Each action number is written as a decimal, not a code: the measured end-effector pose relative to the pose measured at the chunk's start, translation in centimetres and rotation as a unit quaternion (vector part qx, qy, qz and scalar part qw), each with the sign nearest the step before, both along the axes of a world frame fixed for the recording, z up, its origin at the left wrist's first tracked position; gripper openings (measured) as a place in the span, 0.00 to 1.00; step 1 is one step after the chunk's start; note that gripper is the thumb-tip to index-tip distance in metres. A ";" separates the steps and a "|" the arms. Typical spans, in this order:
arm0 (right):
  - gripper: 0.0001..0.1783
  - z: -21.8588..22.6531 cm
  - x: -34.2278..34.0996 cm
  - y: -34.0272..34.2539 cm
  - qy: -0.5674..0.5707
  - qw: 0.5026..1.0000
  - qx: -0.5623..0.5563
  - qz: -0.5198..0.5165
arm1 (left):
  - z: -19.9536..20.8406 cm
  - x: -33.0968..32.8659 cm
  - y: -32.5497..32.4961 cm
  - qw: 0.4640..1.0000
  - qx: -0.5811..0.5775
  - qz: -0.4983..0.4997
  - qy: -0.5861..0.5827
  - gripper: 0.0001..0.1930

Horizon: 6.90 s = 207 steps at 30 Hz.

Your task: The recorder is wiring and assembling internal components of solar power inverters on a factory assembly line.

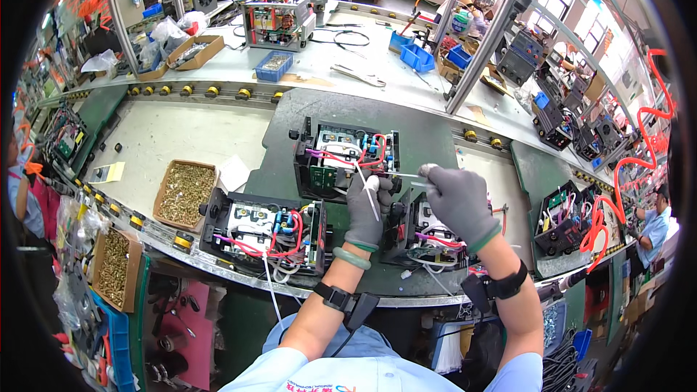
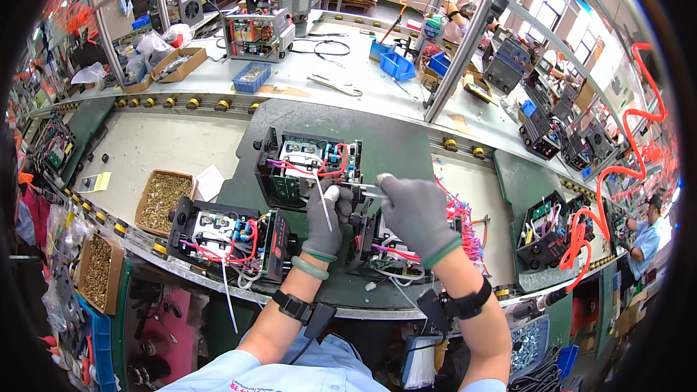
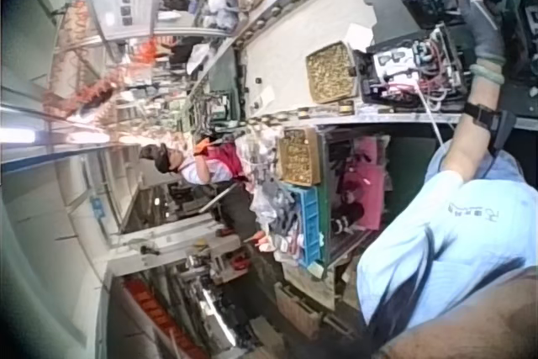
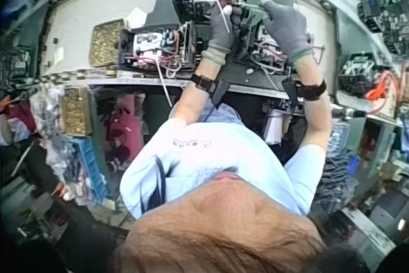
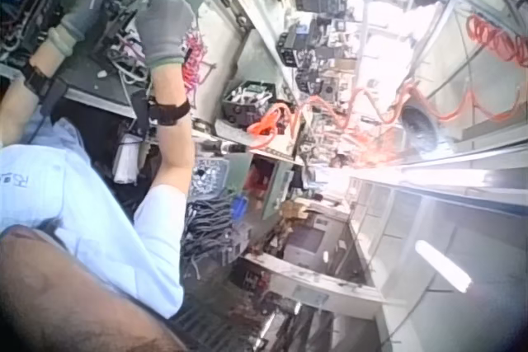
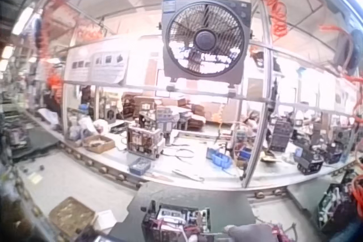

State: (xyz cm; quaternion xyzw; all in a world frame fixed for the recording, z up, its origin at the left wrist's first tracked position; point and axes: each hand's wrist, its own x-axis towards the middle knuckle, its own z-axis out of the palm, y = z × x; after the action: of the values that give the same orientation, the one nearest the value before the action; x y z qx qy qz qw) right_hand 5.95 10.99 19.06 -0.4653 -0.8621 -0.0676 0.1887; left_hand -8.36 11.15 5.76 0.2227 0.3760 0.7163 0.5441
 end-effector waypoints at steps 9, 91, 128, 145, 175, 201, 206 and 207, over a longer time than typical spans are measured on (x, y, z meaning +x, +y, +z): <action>0.04 1.3 -4.3 3.2 -0.193 0.981 0.016 0.003 | -0.3 0.0 -0.1 0.991 0.008 -0.017 -0.131 0.07; 0.08 -1.6 -6.0 2.7 -0.121 0.989 -0.062 -0.055 | -2.9 -0.4 1.5 0.920 0.037 0.124 0.369 0.09; 0.11 -2.9 -4.0 4.8 0.162 0.966 -0.178 0.092 | -0.1 0.0 -2.0 0.932 0.178 0.143 0.281 0.05; 0.14 -2.2 -4.0 4.1 0.247 0.902 -0.341 0.093 | -0.4 1.0 -1.6 0.976 0.096 0.130 0.143 0.12; 0.04 -1.6 -5.4 -1.1 0.257 0.937 -0.148 0.184 | -2.0 1.1 0.3 0.972 0.105 0.173 0.117 0.14; 0.16 -6.4 -5.1 -12.7 0.473 0.700 -0.534 0.029 | -2.8 -1.8 -13.9 0.958 0.063 0.008 0.279 0.21; 0.16 -16.5 -8.4 -11.3 0.569 0.703 -0.419 -0.077 | -7.6 -6.0 -18.7 0.960 -0.056 -0.224 0.160 0.22; 0.16 -18.0 -8.8 -10.4 0.579 0.696 -0.418 -0.077 | -3.8 -8.1 -20.7 0.878 -0.076 -0.294 0.369 0.24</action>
State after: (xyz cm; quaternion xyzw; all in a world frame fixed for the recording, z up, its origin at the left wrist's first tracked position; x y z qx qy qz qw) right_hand -2.86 0.55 1.05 -0.5078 -0.4830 0.5684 0.4309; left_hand -16.44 -9.55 1.93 0.5291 0.5199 0.3584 0.5669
